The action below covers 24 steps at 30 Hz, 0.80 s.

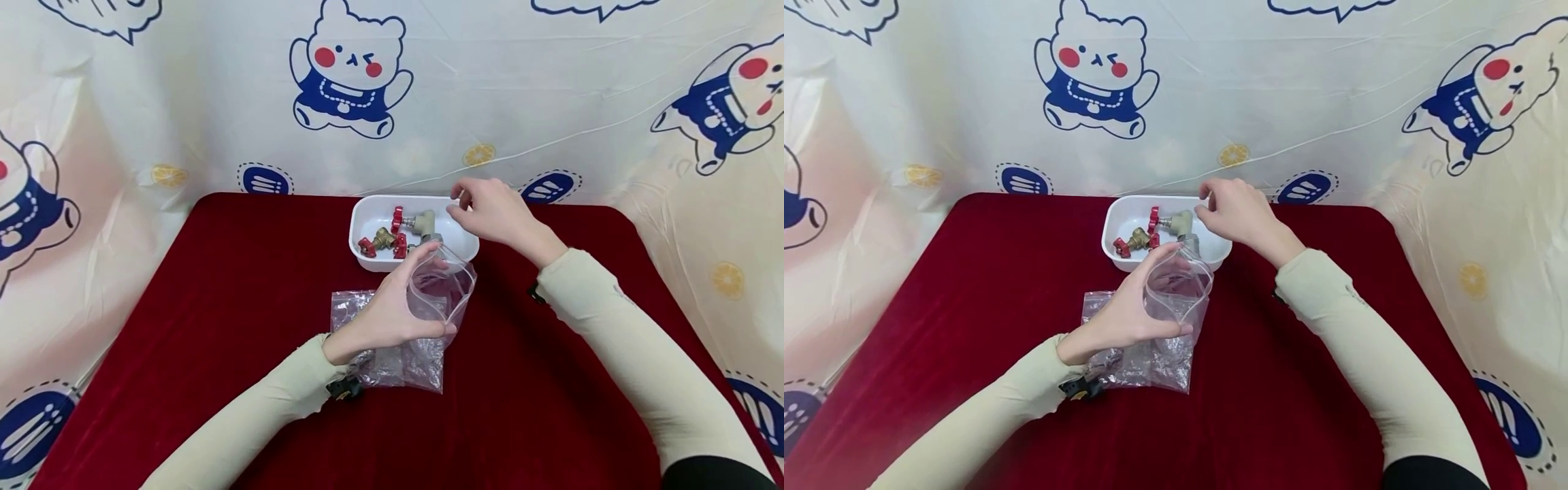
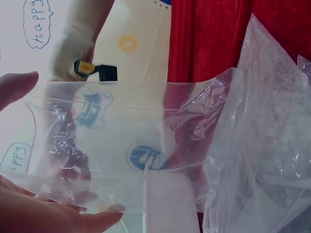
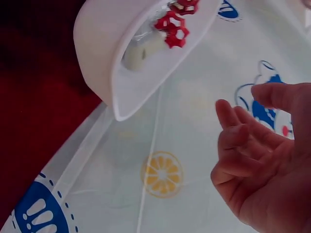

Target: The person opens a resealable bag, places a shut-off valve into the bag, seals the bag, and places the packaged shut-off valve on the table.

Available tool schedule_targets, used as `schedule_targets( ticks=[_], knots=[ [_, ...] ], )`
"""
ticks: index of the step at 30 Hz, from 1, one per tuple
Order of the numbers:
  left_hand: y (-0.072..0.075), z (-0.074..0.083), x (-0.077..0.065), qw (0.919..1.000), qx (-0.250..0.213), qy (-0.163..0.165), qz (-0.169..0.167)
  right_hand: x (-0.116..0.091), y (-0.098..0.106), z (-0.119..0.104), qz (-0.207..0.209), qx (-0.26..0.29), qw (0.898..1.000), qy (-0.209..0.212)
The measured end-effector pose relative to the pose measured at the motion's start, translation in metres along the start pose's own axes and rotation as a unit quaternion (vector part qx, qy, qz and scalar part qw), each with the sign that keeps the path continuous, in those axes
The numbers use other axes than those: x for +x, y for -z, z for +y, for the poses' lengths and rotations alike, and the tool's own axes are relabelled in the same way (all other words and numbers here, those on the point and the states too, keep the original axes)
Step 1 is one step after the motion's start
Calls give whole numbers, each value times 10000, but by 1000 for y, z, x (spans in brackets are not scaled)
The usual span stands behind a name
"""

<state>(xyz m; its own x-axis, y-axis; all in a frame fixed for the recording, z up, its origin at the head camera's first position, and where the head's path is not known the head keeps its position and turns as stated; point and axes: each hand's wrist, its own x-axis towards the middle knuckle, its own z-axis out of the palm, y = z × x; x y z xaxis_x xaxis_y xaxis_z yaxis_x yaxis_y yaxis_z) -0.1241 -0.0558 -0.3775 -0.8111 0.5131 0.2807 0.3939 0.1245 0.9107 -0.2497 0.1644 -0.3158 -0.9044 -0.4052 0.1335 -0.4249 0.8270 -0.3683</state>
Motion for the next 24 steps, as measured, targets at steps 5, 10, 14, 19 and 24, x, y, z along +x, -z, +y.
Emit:
schedule_targets(
  ticks=[5,10,14,19,24],
  knots=[
    [0,0,-3,10000,-31,24,-4,24,-9,-3,-789,-379,9960,-163],
    [-1,1,-4,10000,-44,28,-32,39,-23,-2,-1512,-923,9835,-375],
    [0,1,-5,10000,9,11,28,44,-36,-5,-2059,-1266,9693,-439],
    [0,0,-7,10000,1,-42,17,45,-52,-5,-2635,-1148,9572,-334],
    [2,1,-8,10000,39,-79,40,45,-60,-6,-2804,-1075,9536,-227]
  ],
)
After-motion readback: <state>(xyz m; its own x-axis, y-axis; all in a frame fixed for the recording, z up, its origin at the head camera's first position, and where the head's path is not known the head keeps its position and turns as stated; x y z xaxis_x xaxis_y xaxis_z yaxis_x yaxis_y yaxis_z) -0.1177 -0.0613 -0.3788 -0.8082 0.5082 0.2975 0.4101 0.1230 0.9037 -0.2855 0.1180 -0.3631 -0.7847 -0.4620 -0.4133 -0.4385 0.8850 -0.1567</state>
